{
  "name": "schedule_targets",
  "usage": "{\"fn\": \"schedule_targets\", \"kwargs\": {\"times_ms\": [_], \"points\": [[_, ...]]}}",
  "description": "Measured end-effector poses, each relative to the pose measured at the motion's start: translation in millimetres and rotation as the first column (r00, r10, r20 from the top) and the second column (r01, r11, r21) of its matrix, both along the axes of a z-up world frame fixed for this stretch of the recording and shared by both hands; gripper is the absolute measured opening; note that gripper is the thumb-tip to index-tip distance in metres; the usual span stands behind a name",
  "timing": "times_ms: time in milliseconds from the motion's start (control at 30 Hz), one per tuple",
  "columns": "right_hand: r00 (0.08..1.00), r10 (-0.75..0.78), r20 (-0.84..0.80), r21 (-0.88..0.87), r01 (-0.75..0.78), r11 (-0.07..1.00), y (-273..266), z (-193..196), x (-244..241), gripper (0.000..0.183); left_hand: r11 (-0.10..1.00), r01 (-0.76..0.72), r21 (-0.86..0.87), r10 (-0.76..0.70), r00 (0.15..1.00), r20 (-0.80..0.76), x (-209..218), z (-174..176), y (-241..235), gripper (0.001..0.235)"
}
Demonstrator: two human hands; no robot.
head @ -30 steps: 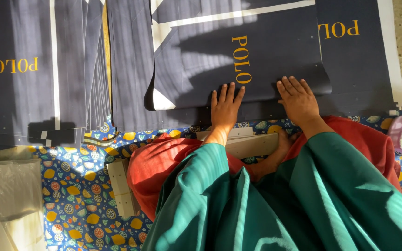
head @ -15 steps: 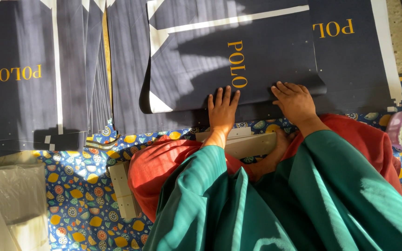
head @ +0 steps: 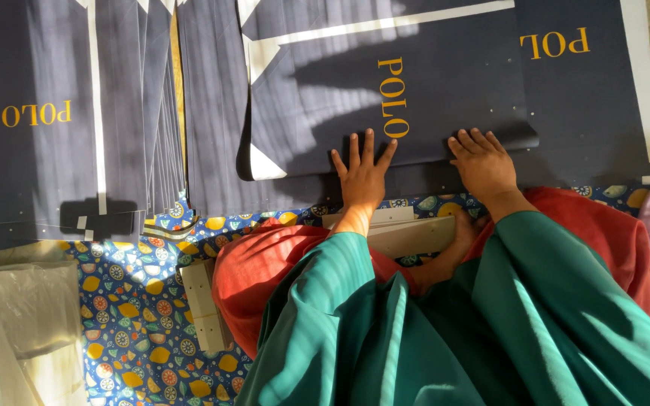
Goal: The person sits on the floor and assembles paper items by placing white strips onto a large cardboard sheet. They then handle dark blue paper sheets with 'POLO' printed on them, folding and arranging them. Later, the person uses a small brush to apply glue from a container onto the white strips.
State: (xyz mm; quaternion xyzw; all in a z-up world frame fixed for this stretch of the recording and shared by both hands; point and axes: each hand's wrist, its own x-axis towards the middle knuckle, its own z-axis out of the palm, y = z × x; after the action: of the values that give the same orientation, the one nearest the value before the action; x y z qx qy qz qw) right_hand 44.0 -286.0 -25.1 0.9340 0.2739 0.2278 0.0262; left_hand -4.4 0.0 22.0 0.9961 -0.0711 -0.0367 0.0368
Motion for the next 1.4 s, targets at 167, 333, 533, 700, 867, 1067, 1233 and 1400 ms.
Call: {"fn": "schedule_targets", "kwargs": {"times_ms": [167,333,533,700,867,1067,1233,1400], "points": [[0.933,-0.113,-0.343,-0.050,0.102,0.994,9.9,15.7,-20.8,0.055,0.999,-0.030,-0.031,0.029,0.999,-0.039,-5.4,1.7,-3.1,0.062],[0.942,-0.133,-0.308,-0.100,0.107,0.989,8.3,4.7,-22.8,0.055,0.999,-0.027,-0.019,0.026,0.998,-0.064,-8.3,3.4,-4.9,0.059],[0.976,-0.086,-0.201,-0.068,0.074,0.995,3.4,-6.7,-17.5,0.056,1.000,-0.016,-0.006,0.016,0.998,-0.058,-6.7,-0.3,-3.7,0.058],[0.971,-0.058,-0.232,-0.023,0.054,0.998,13.4,17.7,-22.3,0.057,0.999,-0.031,-0.007,0.031,0.999,-0.039,-8.0,-5.1,-2.4,0.058],[0.843,-0.065,-0.535,-0.027,0.060,0.998,23.2,30.1,-26.8,0.070,0.998,-0.056,-0.006,0.055,0.996,-0.069,-11.3,-6.8,-5.8,0.059],[0.813,-0.092,-0.575,-0.070,0.063,0.996,25.0,34.3,-31.3,0.072,0.995,-0.089,-0.045,0.084,0.991,-0.106,-17.2,-6.9,-7.4,0.057],[0.816,-0.078,-0.572,-0.046,0.063,0.997,20.5,16.6,-32.2,0.077,0.995,-0.090,-0.033,0.086,0.990,-0.114,-17.8,-14.3,-6.8,0.057],[0.809,-0.063,-0.584,0.033,0.102,0.994,25.8,15.6,-27.5,0.080,0.992,-0.106,-0.072,0.094,0.984,-0.152,-14.6,-12.1,-6.7,0.057]]}}
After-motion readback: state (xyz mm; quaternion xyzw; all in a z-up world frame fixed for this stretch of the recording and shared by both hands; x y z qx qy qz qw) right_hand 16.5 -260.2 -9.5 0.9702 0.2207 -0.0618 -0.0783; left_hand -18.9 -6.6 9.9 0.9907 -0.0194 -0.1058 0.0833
